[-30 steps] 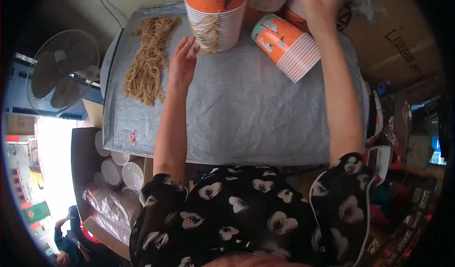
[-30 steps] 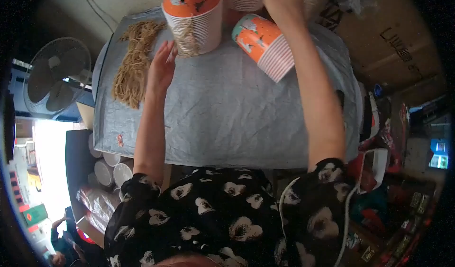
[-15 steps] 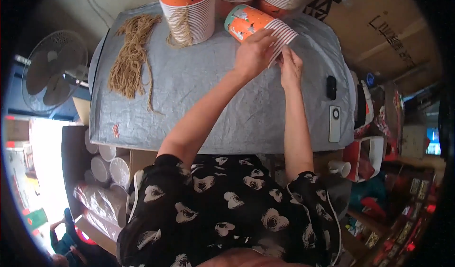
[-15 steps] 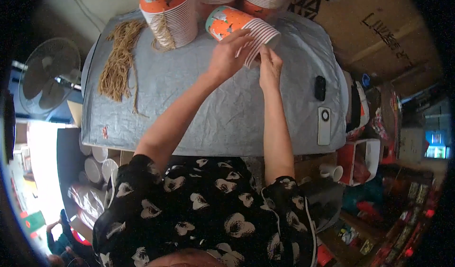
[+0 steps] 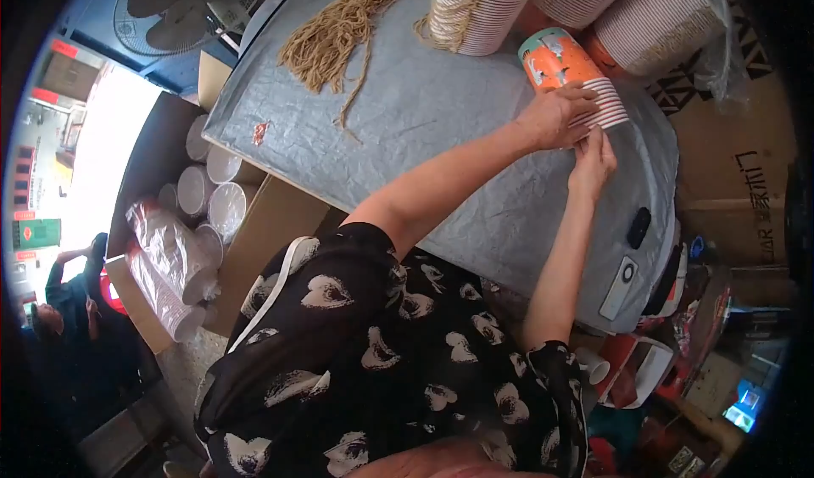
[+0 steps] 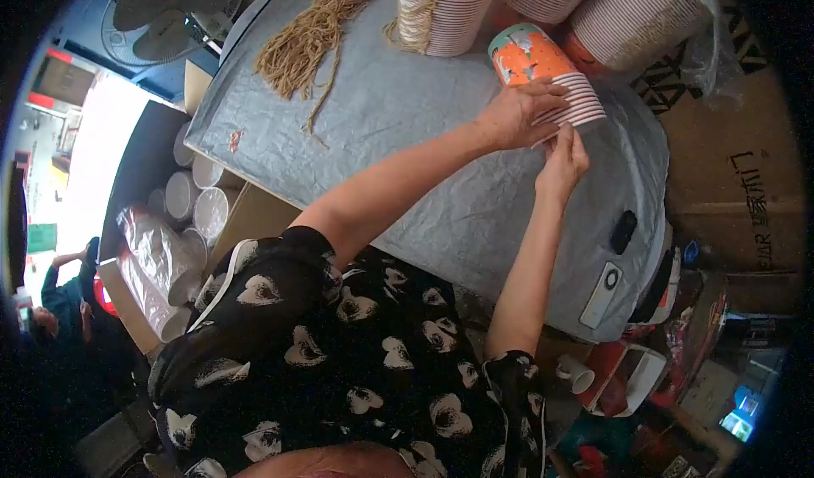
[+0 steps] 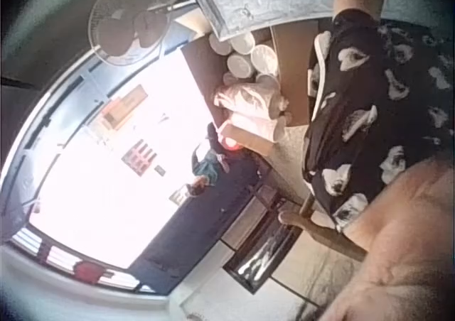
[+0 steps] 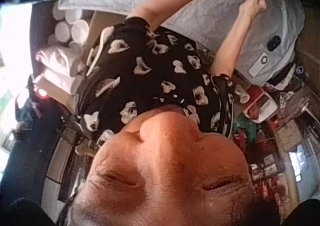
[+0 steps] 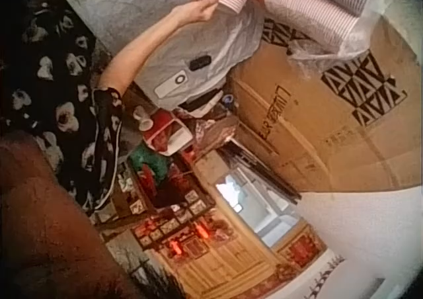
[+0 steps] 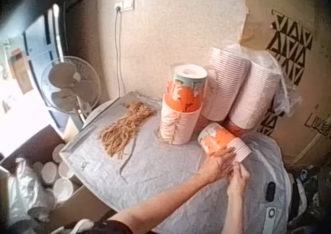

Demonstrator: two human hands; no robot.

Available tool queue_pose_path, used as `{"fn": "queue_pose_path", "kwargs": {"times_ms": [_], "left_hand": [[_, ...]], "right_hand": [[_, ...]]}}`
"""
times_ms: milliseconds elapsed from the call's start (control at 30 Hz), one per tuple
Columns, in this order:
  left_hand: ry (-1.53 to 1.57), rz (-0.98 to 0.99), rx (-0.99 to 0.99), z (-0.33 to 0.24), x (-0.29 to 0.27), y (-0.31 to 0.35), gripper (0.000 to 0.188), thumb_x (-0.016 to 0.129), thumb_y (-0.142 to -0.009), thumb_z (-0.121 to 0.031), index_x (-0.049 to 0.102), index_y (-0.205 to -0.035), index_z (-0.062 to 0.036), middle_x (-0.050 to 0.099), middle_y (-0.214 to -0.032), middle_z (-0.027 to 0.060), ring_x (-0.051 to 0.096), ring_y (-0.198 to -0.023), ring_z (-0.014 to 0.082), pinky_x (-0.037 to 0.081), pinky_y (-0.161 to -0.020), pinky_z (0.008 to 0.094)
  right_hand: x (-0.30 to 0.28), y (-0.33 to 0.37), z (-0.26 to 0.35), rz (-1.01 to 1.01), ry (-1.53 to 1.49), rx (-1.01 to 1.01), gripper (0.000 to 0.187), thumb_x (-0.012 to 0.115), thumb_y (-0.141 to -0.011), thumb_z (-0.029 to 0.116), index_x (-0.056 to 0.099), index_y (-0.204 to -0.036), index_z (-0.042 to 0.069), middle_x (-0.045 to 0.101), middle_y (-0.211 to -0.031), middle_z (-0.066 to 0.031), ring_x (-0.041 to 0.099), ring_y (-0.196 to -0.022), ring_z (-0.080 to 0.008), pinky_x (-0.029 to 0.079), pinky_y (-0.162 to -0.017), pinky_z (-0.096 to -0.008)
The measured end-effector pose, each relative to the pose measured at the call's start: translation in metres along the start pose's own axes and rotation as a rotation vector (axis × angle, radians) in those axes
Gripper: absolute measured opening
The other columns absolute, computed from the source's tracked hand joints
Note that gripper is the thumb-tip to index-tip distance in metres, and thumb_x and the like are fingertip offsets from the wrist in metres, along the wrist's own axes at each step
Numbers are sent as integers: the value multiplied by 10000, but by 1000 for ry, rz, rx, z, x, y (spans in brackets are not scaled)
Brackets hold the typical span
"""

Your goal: Thread and tie hemp strings through holes in paper cups to create handles.

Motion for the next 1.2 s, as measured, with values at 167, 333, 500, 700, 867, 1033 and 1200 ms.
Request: {"fn": "queue_pose_path", "kwargs": {"times_ms": [167,333,500,700,867,1033,1200], "left_hand": [[5,29,-53,-3,1,6,426,773,-750,-226,698,-1140,-72,629,-1314,94,582,-1226,331,494,-1016,451],[-4,88,-67,0,8,11,456,766,-766,-219,667,-1193,-89,589,-1365,62,530,-1277,329,485,-1026,457],[-11,62,-58,7,1,16,434,747,-798,-213,657,-1202,-83,585,-1358,103,544,-1259,358,478,-1043,453],[245,96,-155,4,-54,81,338,718,-803,-170,678,-1126,-77,635,-1194,145,639,-1050,372,529,-914,453],[27,-61,-542,47,-171,178,202,707,-843,-44,699,-1044,-49,666,-1069,118,705,-863,265,588,-698,345],[-425,-340,-778,73,-290,261,138,702,-864,-46,683,-1000,-25,644,-982,152,688,-726,252,570,-614,346],[-493,-282,-845,89,-299,275,122,702,-873,-91,688,-980,-36,635,-961,166,668,-726,286,544,-655,385]], "right_hand": [[-4,16,7,-47,147,-126,327,548,-1028,178,634,-1194,-90,662,-1111,-129,644,-967,-189,548,-826,-333],[-28,51,27,-217,393,-288,272,538,-1027,154,652,-1041,-92,685,-931,-108,623,-802,-153,522,-732,-307],[-53,125,82,-245,854,-405,222,574,-993,125,628,-956,-87,666,-821,-86,608,-771,-130,502,-709,-302],[-18,191,126,52,937,-432,134,624,-941,64,661,-1008,-47,678,-827,-69,620,-771,-115,503,-704,-298],[88,192,106,426,948,-731,134,686,-857,-23,667,-990,-21,686,-873,-158,671,-768,-309,520,-698,-400],[155,171,69,577,1030,-927,168,726,-857,34,665,-1013,20,699,-932,-111,674,-882,-271,491,-857,-407],[176,182,54,627,1056,-878,262,744,-824,49,658,-1070,19,688,-1097,-93,637,-1078,-254,435,-984,-451]]}}
Point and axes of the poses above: each hand's wrist, its own y-axis away from the middle knuckle, its own x-axis out of the palm, z = x × y, the point moved 8 cm from there along -y, towards the middle knuckle
